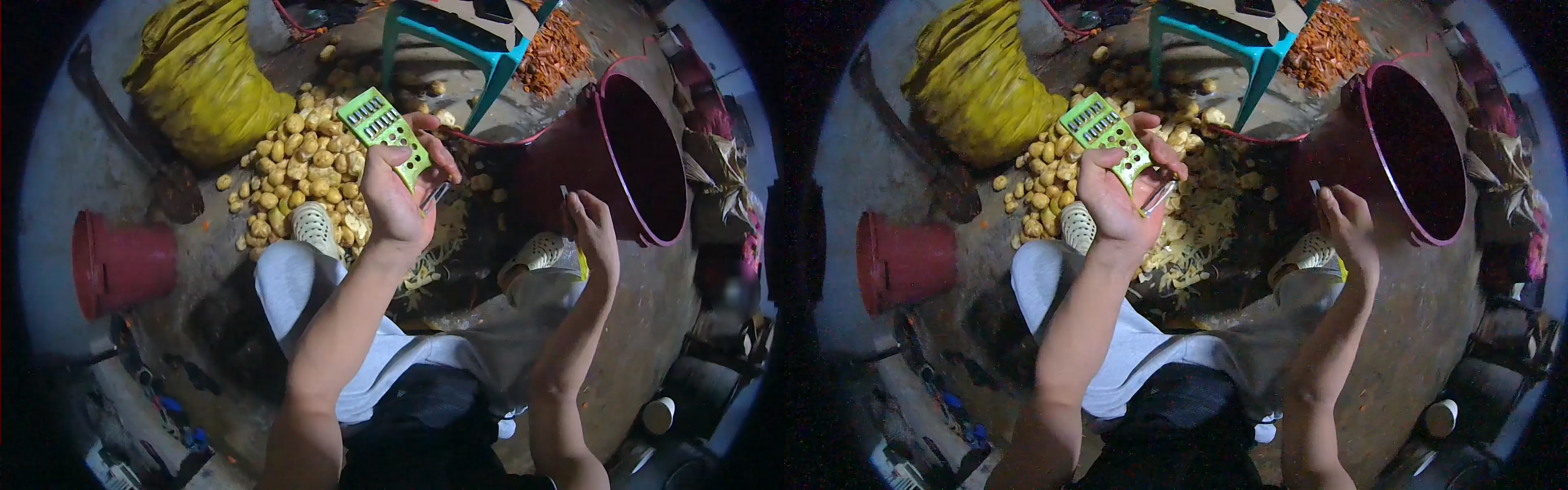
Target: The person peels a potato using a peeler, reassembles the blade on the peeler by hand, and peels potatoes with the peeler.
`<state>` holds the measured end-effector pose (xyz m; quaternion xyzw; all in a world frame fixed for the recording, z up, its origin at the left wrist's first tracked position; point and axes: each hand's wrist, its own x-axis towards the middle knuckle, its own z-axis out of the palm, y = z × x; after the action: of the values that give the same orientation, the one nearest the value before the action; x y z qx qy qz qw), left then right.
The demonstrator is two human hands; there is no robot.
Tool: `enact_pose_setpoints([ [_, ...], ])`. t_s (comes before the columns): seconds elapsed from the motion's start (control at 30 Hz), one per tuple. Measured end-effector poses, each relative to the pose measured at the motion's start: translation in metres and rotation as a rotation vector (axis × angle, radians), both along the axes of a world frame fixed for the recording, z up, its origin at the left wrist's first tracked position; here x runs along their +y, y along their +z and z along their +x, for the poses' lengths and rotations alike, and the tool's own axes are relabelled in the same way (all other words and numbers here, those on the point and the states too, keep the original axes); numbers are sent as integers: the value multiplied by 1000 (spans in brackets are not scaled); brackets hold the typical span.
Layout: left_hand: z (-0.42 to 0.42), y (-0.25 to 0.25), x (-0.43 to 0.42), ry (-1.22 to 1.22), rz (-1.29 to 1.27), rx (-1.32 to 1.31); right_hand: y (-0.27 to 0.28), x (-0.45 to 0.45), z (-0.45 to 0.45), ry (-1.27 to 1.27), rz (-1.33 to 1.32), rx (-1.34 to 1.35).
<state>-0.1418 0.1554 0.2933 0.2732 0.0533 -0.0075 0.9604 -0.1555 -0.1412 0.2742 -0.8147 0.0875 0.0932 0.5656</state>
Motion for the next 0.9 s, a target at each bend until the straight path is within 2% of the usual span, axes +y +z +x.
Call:
enact_pose_setpoints([
  [0.03,1,-3,-1,-6,2,-1,0,-11,-4,-6,2,-1],
  [0.1,3,-9,-4,19,144,17,1,-30,-13,153,-161,83],
  [0.17,4,-11,-7,2,165,48,2,-40,-23,119,-99,83],
  [0.27,3,-24,-16,-22,630,-33,0,-56,-33,134,-190,35],
  [0.3,-1,-28,-20,-39,824,-96,11,-45,-33,32,-101,49],
  [0.37,-8,-44,-46,-9,1001,-256,17,-31,-35,-81,-9,63],
  [0.43,-16,-43,-61,-290,1404,-311,15,-22,-36,-62,-5,-29],
  [0.5,-33,-57,-83,-193,1662,-550,3,-12,-34,54,78,-162],
  [0.57,-45,-69,-97,-277,1695,-607,-6,-4,-39,102,71,-38],
  [0.63,-51,-78,-106,-330,1701,-602,-8,4,-39,227,-136,-114],
  [0.7,-53,-88,-109,-390,1707,-614,-12,-3,-35,380,-190,-54],
  [0.77,-53,-98,-108,-396,1689,-620,-9,-12,-35,287,-229,-9],
  [0.83,-49,-114,-108,-360,1438,-486,-14,-23,-36,46,-254,108],
  [0.9,-40,-149,-94,-560,1442,-305,-14,-43,-31,18,-382,45],
])
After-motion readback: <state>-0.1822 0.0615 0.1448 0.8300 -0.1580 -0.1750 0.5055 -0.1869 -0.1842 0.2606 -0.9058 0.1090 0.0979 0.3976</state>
